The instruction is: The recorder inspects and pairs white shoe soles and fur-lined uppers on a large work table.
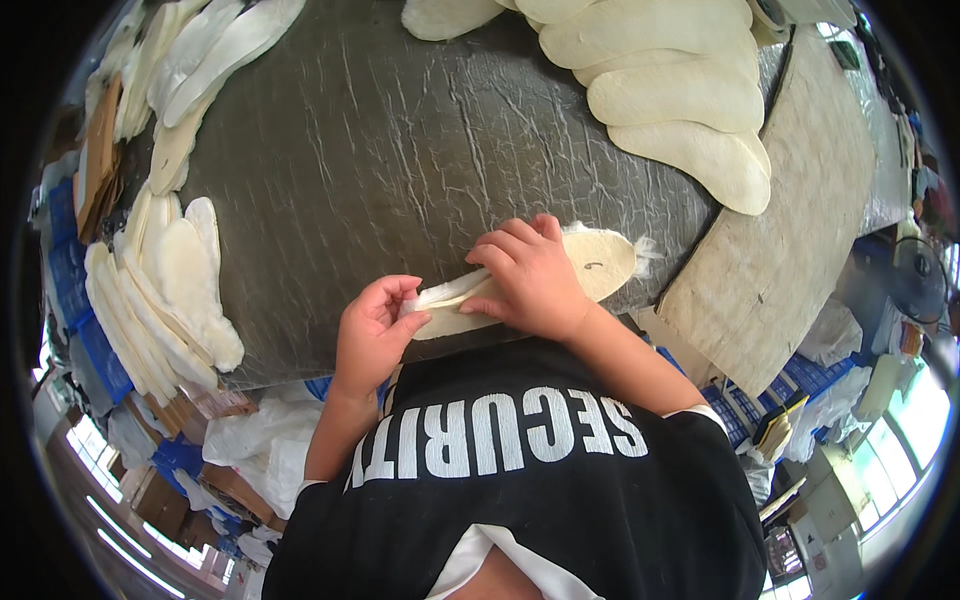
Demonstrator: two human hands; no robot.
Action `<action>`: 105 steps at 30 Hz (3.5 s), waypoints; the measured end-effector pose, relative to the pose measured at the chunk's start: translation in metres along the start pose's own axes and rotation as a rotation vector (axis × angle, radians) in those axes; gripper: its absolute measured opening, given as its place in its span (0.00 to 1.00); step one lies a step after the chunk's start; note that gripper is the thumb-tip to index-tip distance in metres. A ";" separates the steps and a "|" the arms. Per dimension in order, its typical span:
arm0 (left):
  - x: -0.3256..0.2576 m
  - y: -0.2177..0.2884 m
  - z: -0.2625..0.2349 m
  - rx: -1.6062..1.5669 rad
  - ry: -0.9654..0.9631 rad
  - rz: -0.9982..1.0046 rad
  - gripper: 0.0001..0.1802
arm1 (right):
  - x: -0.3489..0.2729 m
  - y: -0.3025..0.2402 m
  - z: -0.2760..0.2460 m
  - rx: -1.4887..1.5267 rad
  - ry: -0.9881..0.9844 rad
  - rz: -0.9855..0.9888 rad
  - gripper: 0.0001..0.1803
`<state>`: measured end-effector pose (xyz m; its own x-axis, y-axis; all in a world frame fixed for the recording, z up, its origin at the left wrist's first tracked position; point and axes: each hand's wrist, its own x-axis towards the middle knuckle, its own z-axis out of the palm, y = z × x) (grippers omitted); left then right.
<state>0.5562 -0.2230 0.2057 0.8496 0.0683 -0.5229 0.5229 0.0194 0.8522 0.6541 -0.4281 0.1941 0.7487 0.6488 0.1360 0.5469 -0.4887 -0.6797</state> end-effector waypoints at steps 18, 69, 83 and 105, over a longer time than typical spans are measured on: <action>0.015 0.016 0.009 0.423 -0.264 0.043 0.14 | -0.008 0.003 0.002 0.019 -0.253 -0.032 0.17; 0.012 0.075 0.005 0.908 -0.171 0.897 0.07 | -0.027 0.007 0.008 1.603 -0.859 1.244 0.10; 0.016 0.063 0.012 0.776 -0.306 0.798 0.07 | -0.034 0.019 0.003 1.172 -0.594 0.542 0.25; 0.003 0.035 -0.008 0.578 -0.243 0.430 0.08 | -0.011 -0.006 -0.047 0.306 -0.678 0.178 0.24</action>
<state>0.5768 -0.2146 0.2339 0.9429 -0.2714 -0.1932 0.0376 -0.4898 0.8711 0.6597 -0.4598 0.2305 0.3677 0.8396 -0.3997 0.2376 -0.5004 -0.8325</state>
